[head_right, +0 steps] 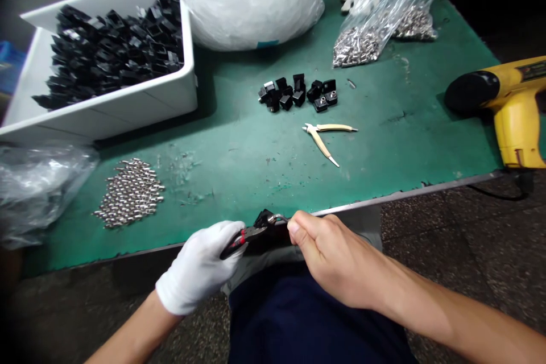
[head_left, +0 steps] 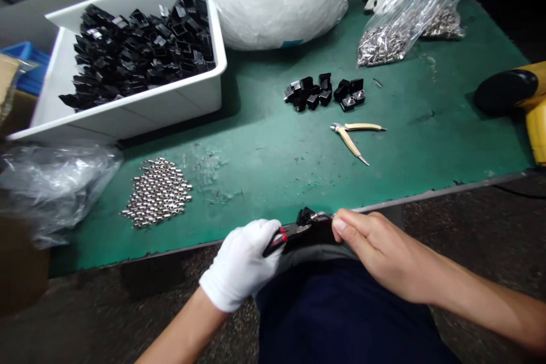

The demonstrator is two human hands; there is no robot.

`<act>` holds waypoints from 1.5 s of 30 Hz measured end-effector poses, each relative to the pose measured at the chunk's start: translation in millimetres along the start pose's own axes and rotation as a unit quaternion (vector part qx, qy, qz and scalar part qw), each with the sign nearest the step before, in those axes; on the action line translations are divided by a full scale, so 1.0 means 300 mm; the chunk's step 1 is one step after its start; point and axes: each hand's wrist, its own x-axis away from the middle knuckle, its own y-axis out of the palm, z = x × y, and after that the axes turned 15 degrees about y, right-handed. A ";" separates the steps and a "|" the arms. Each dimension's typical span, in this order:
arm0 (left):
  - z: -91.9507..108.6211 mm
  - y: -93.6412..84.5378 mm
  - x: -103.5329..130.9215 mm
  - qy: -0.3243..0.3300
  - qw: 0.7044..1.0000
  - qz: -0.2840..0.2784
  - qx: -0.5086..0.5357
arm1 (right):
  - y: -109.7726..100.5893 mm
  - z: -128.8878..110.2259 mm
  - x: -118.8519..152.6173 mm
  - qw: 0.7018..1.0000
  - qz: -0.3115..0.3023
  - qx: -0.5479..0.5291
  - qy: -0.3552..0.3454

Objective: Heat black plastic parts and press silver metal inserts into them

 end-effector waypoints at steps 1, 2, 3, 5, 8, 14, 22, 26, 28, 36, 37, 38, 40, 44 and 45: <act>-0.006 -0.006 -0.004 0.007 1.000 -0.013 -0.019 | -0.008 0.000 -0.002 1.000 -0.003 0.014 0.000; -0.013 -0.012 -0.009 0.014 0.999 -0.026 -0.038 | -0.016 -0.001 -0.004 1.000 -0.005 0.029 0.000; -0.020 -0.017 -0.013 0.021 0.998 -0.036 -0.053 | -0.024 -0.002 -0.007 0.999 -0.007 0.043 -0.002; -0.033 -0.025 -0.021 0.032 0.996 -0.052 -0.071 | -0.041 -0.007 -0.011 0.998 -0.006 0.068 -0.007; -0.047 -0.033 -0.031 0.042 0.994 -0.066 -0.082 | -0.068 -0.020 -0.015 0.994 0.001 0.106 -0.013; -0.052 -0.039 -0.040 0.048 0.994 -0.064 -0.071 | -0.115 -0.046 -0.024 0.989 -0.012 0.147 -0.026; -0.040 -0.024 -0.020 -0.021 0.999 0.020 0.015 | -0.086 -0.057 -0.048 1.000 0.001 -0.002 -0.028; -0.031 -0.008 -0.011 -0.031 0.999 0.042 -0.006 | -0.059 -0.045 -0.050 0.999 0.012 -0.031 -0.026; -0.025 -0.001 -0.009 -0.032 0.998 0.047 -0.029 | -0.046 -0.036 -0.051 0.998 0.024 -0.036 -0.035; 0.002 0.033 -0.005 -0.045 0.990 0.055 -0.120 | 0.013 -0.002 -0.054 0.996 0.057 -0.056 -0.035; 0.006 0.038 -0.005 -0.049 0.989 0.060 -0.124 | 0.021 -0.002 -0.055 0.995 0.065 -0.062 -0.034; 0.009 0.042 -0.004 -0.053 0.988 0.067 -0.125 | 0.029 -0.002 -0.057 0.994 0.077 -0.071 -0.036; 0.015 0.052 -0.002 -0.059 0.986 0.079 -0.133 | 0.042 -0.005 -0.061 0.990 0.097 -0.093 -0.039; 0.020 0.068 0.004 -0.064 0.976 0.101 -0.180 | 0.046 -0.011 -0.074 0.989 0.083 -0.120 -0.026; 0.020 0.070 0.005 -0.065 0.975 0.107 -0.186 | 0.043 -0.012 -0.078 0.988 0.074 -0.131 -0.021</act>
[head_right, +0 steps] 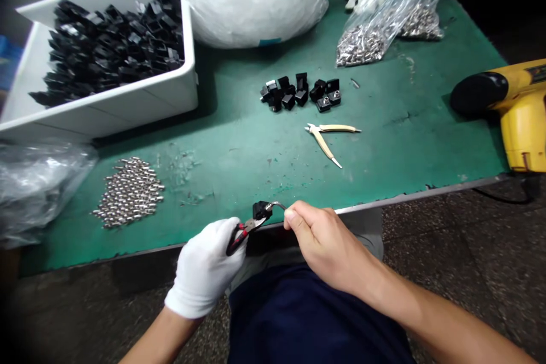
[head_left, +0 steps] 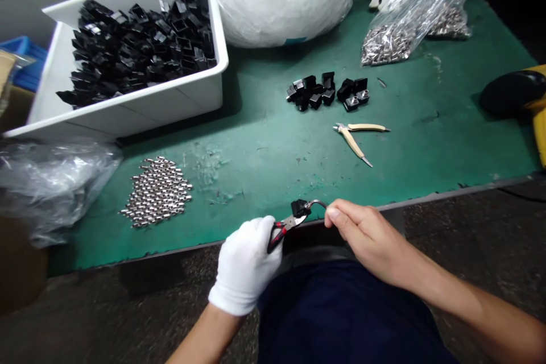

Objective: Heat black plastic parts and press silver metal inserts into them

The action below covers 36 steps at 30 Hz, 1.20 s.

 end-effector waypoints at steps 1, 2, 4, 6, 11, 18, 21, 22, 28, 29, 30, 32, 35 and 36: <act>0.000 0.001 0.000 -0.004 1.000 0.004 0.000 | -0.001 0.000 -0.003 1.000 -0.006 -0.018 0.006; 0.000 0.001 0.000 -0.010 1.000 0.008 0.005 | -0.001 0.001 -0.006 0.999 -0.010 -0.041 0.012; 0.000 0.000 -0.002 -0.029 0.999 0.018 0.019 | 0.009 0.006 -0.010 0.995 -0.014 -0.095 0.021; 0.004 -0.001 -0.004 -0.045 0.998 0.030 0.035 | 0.029 0.014 -0.013 0.990 -0.022 -0.134 0.024; 0.015 0.009 0.002 -0.070 0.996 0.043 0.045 | 0.068 0.029 -0.007 0.983 -0.036 -0.179 0.022; 0.005 0.015 0.011 -0.032 0.998 0.045 0.013 | 0.009 -0.014 0.005 0.999 0.015 -0.038 -0.026; -0.004 0.012 0.013 -0.013 0.999 0.032 -0.007 | -0.021 -0.034 0.003 1.000 0.009 0.021 -0.019; -0.007 0.012 0.015 -0.008 1.000 0.027 -0.012 | -0.029 -0.037 0.003 0.999 0.008 0.036 -0.014; -0.017 0.014 0.021 0.011 0.999 0.023 -0.022 | -0.043 -0.041 -0.008 0.996 -0.018 0.086 -0.011; -0.018 0.014 0.021 0.012 0.999 0.024 -0.020 | -0.042 -0.041 -0.010 0.996 -0.021 0.086 -0.013; -0.017 0.013 0.021 0.011 1.000 0.024 -0.017 | -0.039 -0.040 -0.011 0.996 -0.023 0.084 -0.013; -0.015 0.011 0.019 0.007 1.000 0.024 -0.012 | -0.034 -0.038 -0.011 0.997 -0.022 0.070 -0.015; -0.012 0.007 0.017 0.000 1.000 0.026 -0.007 | -0.027 -0.035 -0.006 0.999 -0.019 0.046 -0.015; -0.010 0.006 0.016 -0.001 1.000 0.026 -0.006 | -0.026 -0.035 -0.004 0.999 -0.020 0.040 -0.014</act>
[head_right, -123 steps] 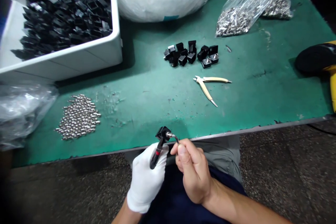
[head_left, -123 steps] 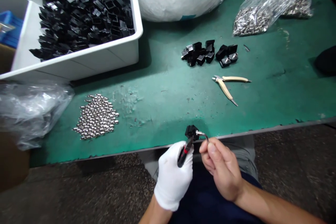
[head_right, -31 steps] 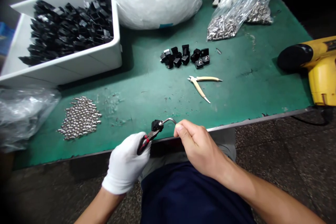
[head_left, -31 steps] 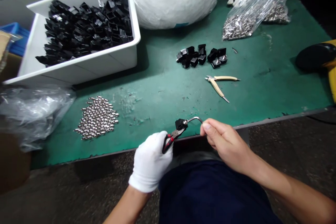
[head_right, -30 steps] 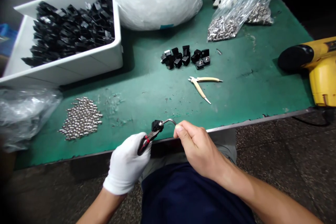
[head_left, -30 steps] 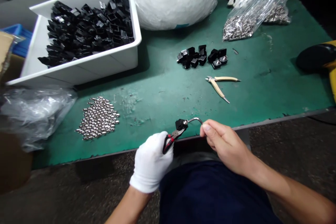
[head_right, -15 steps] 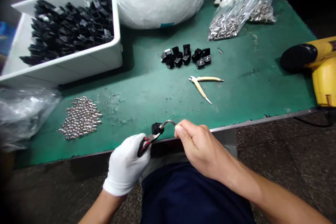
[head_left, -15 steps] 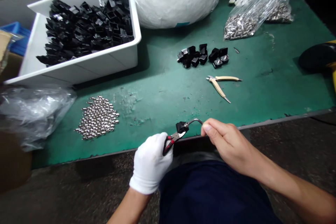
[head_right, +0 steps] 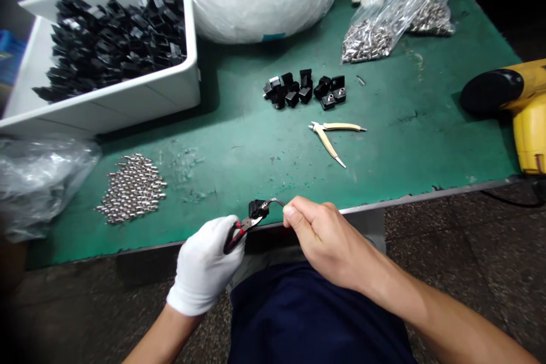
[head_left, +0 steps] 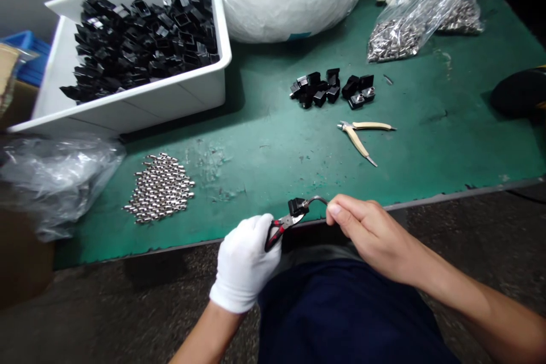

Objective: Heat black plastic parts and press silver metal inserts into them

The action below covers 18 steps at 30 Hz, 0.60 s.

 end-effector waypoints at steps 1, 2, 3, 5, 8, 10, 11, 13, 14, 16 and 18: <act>0.001 -0.001 0.000 0.000 1.000 0.001 0.001 | 0.002 0.001 0.001 1.000 -0.001 -0.006 0.000; 0.001 -0.001 -0.001 -0.001 1.000 0.001 0.003 | 0.004 0.003 0.002 1.000 -0.001 -0.013 0.000; 0.002 -0.001 0.000 -0.002 1.000 0.000 0.006 | 0.007 0.006 0.001 1.000 -0.001 -0.021 -0.002; 0.003 -0.001 0.000 -0.009 1.000 -0.001 0.014 | 0.018 0.019 -0.003 0.999 0.002 -0.043 -0.007; 0.010 -0.003 0.002 -0.026 0.999 -0.003 0.040 | 0.053 0.049 -0.010 0.994 0.001 -0.110 -0.002; 0.022 -0.005 0.001 -0.046 0.997 -0.006 0.070 | 0.090 0.068 -0.012 0.985 -0.006 -0.170 0.010; 0.031 -0.005 0.000 -0.059 0.994 -0.008 0.090 | 0.112 0.074 -0.012 0.980 -0.007 -0.201 0.013; 0.052 -0.003 -0.007 -0.092 0.987 0.001 0.134 | 0.157 0.077 -0.012 0.964 -0.005 -0.266 0.011; 0.064 -0.001 -0.011 -0.110 0.982 0.014 0.152 | 0.180 0.074 -0.012 0.954 -0.004 -0.299 0.006; 0.088 0.003 -0.023 -0.140 0.973 0.046 0.179 | 0.219 0.065 -0.016 0.933 0.000 -0.360 -0.005; 0.110 0.005 -0.034 -0.160 0.964 0.068 0.201 | 0.250 0.057 -0.023 0.912 -0.002 -0.410 -0.017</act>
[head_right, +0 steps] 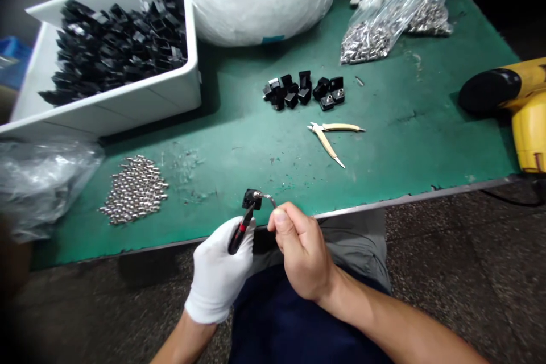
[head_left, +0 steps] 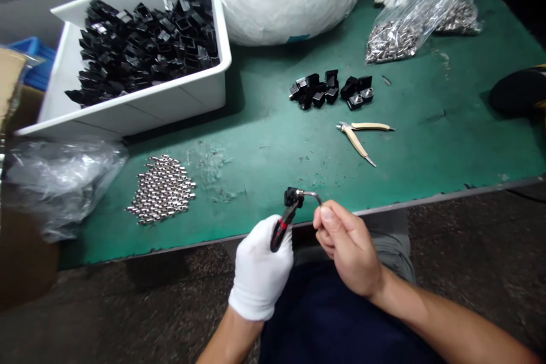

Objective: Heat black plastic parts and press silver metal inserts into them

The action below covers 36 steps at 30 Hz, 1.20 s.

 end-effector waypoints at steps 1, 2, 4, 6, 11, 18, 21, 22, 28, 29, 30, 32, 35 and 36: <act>0.010 0.005 -0.002 -0.009 1.000 0.001 0.017 | 0.009 0.007 -0.004 1.000 -0.004 -0.026 -0.006; 0.020 0.008 -0.003 -0.020 0.999 -0.001 0.036 | 0.016 0.014 -0.008 0.999 -0.008 -0.051 -0.010; 0.037 0.012 -0.006 -0.042 0.996 -0.013 0.073 | 0.025 0.025 -0.014 0.995 -0.019 -0.100 -0.009; 0.053 0.014 -0.008 -0.060 0.993 -0.022 0.096 | 0.033 0.033 -0.018 0.988 -0.036 -0.149 -0.001; 0.085 0.022 -0.010 -0.085 0.988 -0.023 0.128 | 0.058 0.029 -0.021 0.963 -0.067 -0.262 0.005; 0.086 0.038 -0.010 -0.099 0.982 -0.011 0.160 | 0.057 -0.009 -0.022 0.912 -0.126 -0.373 0.119; 0.079 0.034 -0.015 -0.098 0.983 -0.017 0.157 | 0.046 -0.027 -0.017 0.895 -0.136 -0.394 0.160; 0.078 0.032 -0.017 -0.097 0.983 -0.018 0.155 | 0.042 -0.033 -0.015 0.888 -0.143 -0.402 0.172; 0.078 0.021 -0.027 -0.101 0.985 -0.027 0.140 | 0.003 -0.059 -0.025 0.818 -0.255 -0.458 0.236; 0.077 0.020 -0.028 -0.102 0.985 -0.029 0.139 | -0.005 -0.061 -0.029 0.803 -0.279 -0.467 0.243; 0.076 0.018 -0.029 -0.103 0.985 -0.031 0.138 | -0.013 -0.063 -0.033 0.789 -0.301 -0.474 0.248; 0.074 0.014 -0.033 -0.105 0.984 -0.036 0.139 | -0.026 -0.063 -0.040 0.765 -0.336 -0.486 0.256; 0.072 0.005 -0.039 -0.106 0.983 -0.037 0.145 | -0.038 -0.057 -0.051 0.737 -0.370 -0.501 0.263; 0.073 0.001 -0.040 -0.105 0.983 -0.036 0.149 | -0.039 -0.052 -0.056 0.727 -0.381 -0.507 0.262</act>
